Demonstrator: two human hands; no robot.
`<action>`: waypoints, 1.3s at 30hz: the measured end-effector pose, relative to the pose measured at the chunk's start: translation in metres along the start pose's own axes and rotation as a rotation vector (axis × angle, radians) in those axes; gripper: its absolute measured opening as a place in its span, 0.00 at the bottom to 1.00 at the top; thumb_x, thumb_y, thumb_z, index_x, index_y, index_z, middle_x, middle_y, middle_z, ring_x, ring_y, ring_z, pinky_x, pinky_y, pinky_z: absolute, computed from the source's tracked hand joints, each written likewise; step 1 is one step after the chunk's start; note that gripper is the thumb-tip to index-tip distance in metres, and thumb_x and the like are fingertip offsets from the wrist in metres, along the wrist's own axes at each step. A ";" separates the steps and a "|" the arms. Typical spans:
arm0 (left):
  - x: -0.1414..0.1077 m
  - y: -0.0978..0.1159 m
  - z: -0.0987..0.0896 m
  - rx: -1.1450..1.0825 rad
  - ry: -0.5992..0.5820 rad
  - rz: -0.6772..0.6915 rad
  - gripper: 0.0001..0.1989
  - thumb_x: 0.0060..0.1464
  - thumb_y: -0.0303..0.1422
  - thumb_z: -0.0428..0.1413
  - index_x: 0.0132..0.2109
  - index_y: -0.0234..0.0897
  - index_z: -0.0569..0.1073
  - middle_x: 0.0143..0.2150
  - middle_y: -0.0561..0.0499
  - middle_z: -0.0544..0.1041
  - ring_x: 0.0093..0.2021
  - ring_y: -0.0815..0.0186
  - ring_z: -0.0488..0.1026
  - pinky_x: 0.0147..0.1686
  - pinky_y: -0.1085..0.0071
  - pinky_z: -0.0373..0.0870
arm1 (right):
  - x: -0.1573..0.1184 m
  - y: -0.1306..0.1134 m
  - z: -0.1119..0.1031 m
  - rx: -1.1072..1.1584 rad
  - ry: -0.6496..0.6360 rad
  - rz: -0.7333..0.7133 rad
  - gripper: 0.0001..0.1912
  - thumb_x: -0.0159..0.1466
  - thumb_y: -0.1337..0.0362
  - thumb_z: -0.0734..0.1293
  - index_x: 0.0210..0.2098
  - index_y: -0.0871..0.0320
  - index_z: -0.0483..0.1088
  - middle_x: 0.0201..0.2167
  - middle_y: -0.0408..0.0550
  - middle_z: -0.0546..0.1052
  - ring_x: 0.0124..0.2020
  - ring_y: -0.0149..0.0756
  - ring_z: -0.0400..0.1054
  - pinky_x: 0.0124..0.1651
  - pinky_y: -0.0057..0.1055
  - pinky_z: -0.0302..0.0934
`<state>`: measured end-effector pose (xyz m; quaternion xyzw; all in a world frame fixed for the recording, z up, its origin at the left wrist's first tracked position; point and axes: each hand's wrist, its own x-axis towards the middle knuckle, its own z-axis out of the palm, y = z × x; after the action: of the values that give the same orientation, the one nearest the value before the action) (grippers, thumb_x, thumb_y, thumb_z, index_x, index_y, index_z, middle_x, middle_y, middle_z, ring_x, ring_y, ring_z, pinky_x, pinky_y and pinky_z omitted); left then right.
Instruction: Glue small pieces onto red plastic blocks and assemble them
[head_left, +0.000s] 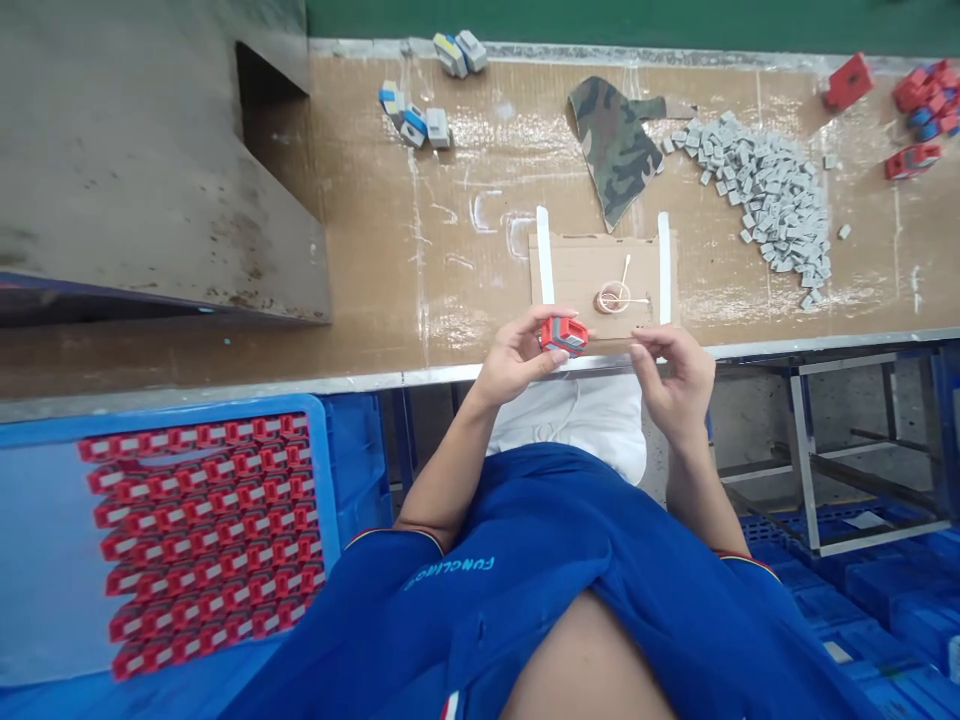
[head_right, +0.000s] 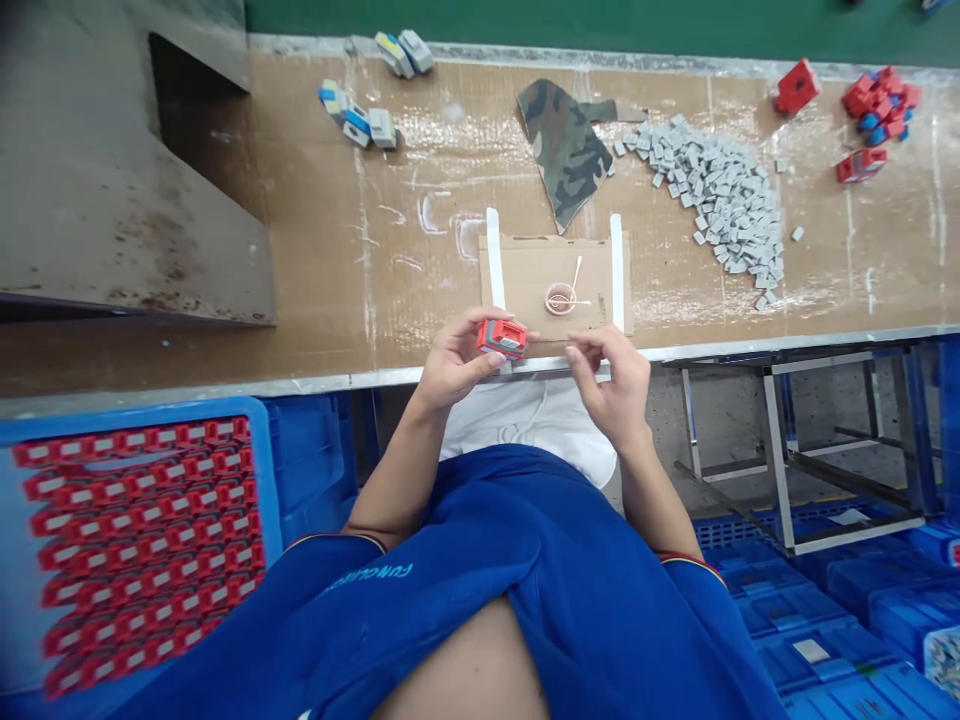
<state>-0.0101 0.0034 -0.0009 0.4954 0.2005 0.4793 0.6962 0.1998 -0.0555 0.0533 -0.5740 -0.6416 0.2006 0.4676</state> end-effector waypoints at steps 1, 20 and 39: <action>0.001 -0.001 0.000 -0.028 -0.006 -0.014 0.20 0.58 0.34 0.68 0.57 0.46 0.78 0.53 0.47 0.84 0.52 0.59 0.84 0.53 0.63 0.81 | -0.001 0.007 -0.003 0.001 0.052 0.039 0.04 0.70 0.63 0.70 0.44 0.53 0.77 0.31 0.41 0.78 0.30 0.31 0.71 0.33 0.29 0.67; 0.004 -0.001 0.006 0.068 0.105 -0.154 0.21 0.57 0.29 0.69 0.57 0.38 0.76 0.55 0.44 0.84 0.50 0.66 0.83 0.51 0.73 0.81 | 0.062 0.033 0.008 -0.026 -0.093 -0.158 0.05 0.71 0.63 0.70 0.41 0.50 0.80 0.35 0.44 0.80 0.33 0.33 0.72 0.34 0.31 0.66; 0.003 -0.006 0.007 0.184 0.137 -0.101 0.22 0.55 0.30 0.70 0.57 0.40 0.79 0.52 0.45 0.82 0.51 0.66 0.82 0.52 0.72 0.81 | 0.038 0.052 0.023 0.273 0.328 0.246 0.19 0.66 0.49 0.75 0.33 0.53 0.66 0.26 0.38 0.79 0.25 0.31 0.77 0.31 0.29 0.73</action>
<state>-0.0008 0.0029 -0.0026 0.5124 0.3153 0.4561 0.6557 0.2126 -0.0004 0.0149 -0.6044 -0.4493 0.2451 0.6106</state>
